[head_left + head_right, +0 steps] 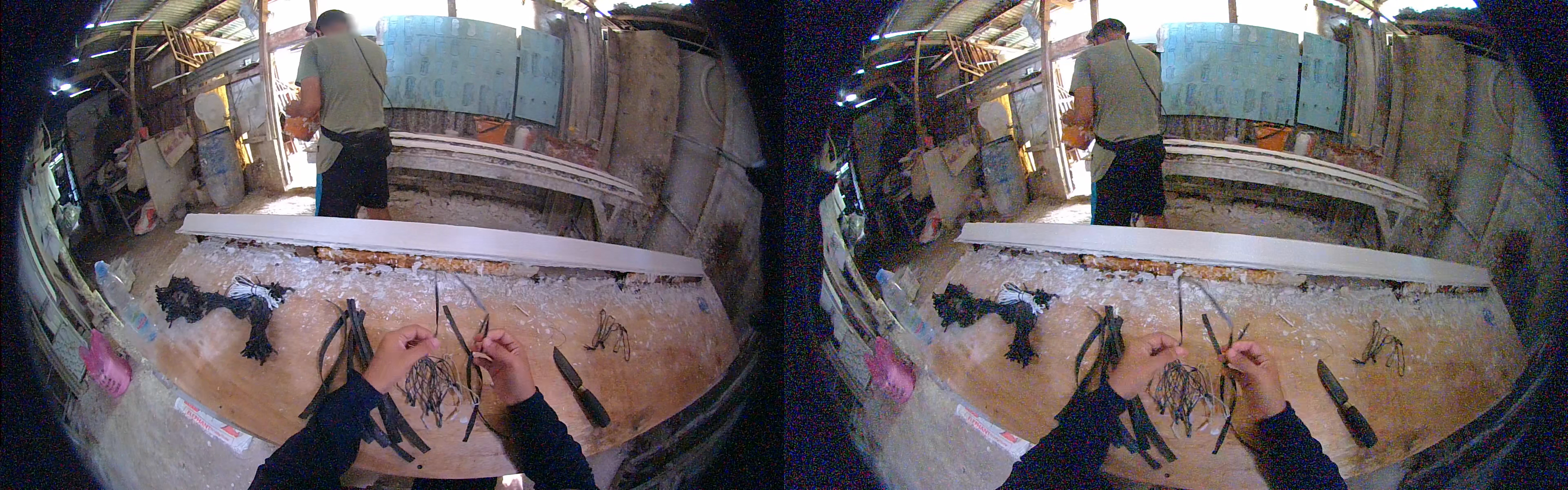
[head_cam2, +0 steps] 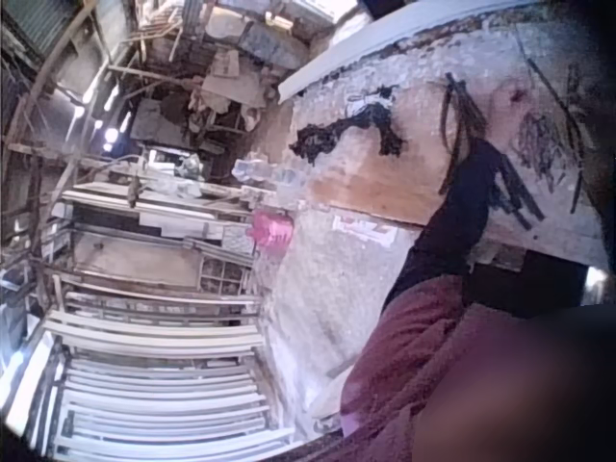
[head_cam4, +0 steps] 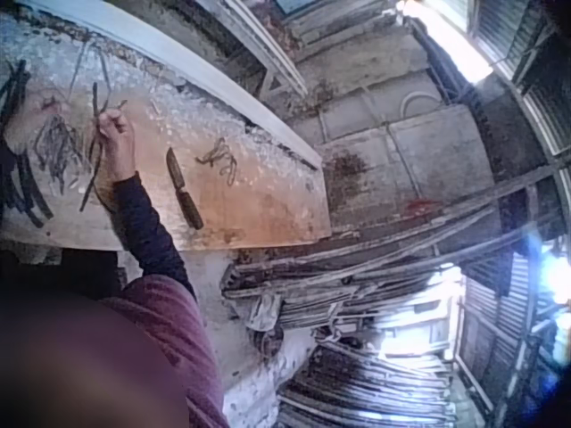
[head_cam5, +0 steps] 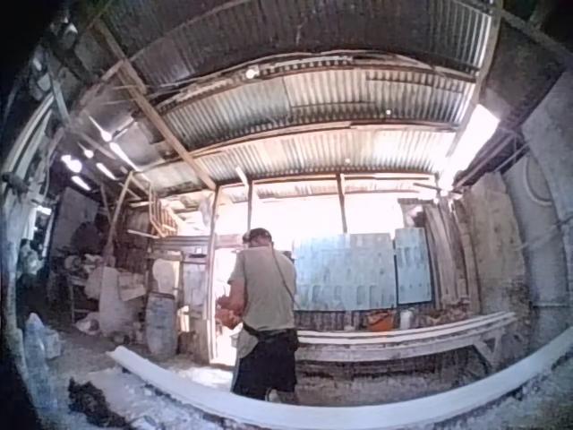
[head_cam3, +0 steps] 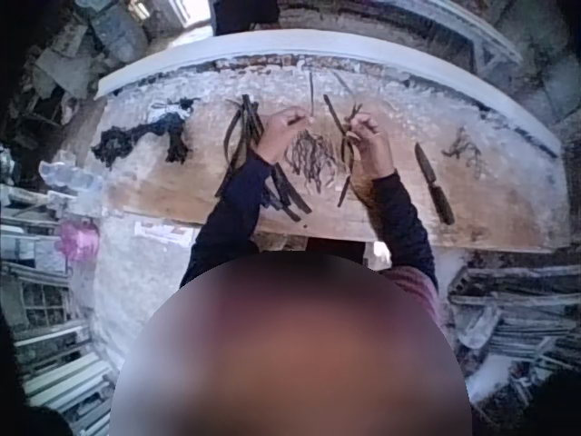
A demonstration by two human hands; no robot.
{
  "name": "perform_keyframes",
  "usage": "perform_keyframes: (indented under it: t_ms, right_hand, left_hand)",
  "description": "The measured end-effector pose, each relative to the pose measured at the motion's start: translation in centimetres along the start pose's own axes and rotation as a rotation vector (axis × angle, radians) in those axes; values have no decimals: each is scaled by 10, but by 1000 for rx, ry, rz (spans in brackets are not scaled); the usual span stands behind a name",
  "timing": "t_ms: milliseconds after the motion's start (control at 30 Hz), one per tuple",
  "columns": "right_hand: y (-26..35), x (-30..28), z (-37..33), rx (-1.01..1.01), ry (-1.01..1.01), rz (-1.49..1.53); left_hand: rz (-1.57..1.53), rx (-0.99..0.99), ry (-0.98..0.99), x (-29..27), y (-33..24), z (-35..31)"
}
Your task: The person separates thin black strips from a larger piece by hand, pulling them apart and placing them on the table. A coworker in the background works on a long white board, but the camera wearer focuses on the black strips.
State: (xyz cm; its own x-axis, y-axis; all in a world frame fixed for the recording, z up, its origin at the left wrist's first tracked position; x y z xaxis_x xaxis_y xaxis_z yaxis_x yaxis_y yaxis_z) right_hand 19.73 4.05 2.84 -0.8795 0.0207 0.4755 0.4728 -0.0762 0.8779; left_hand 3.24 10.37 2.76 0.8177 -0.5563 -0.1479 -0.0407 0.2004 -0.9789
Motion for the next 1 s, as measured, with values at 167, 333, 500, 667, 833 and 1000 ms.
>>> perform_keyframes:
  t_ms: [167,333,500,667,833,1000]
  right_hand:
    - [-14,9,-4,97,65,-66]
    - [-19,13,-3,90,115,-170]
    - [-18,17,-4,68,141,-207]
    - [-15,21,-4,53,172,-246]
    - [-15,22,-5,60,189,-272]
    - [-14,21,-5,47,191,-337]
  left_hand:
    - [-196,-16,106,21,-1,-2]
    - [-254,-20,135,28,0,-3]
    - [-241,-34,118,29,4,-4]
    - [-295,-98,122,29,10,-4]
    - [-347,-135,113,29,13,-5]
    - [-305,-115,145,30,12,-4]
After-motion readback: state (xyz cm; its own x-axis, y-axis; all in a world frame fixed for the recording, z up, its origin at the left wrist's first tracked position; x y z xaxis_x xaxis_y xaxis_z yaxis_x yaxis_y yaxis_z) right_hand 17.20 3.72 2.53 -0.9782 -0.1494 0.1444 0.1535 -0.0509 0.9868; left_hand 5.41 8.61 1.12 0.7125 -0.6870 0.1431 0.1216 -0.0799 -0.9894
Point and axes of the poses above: each hand's wrist, its own z-axis towards the middle knuckle, its own x-axis out of the palm, y = z × x, the point moved 8 cm from there along z, towards the middle knuckle, and after that the axes turned 8 degrees about y, right-handed, at the moved point
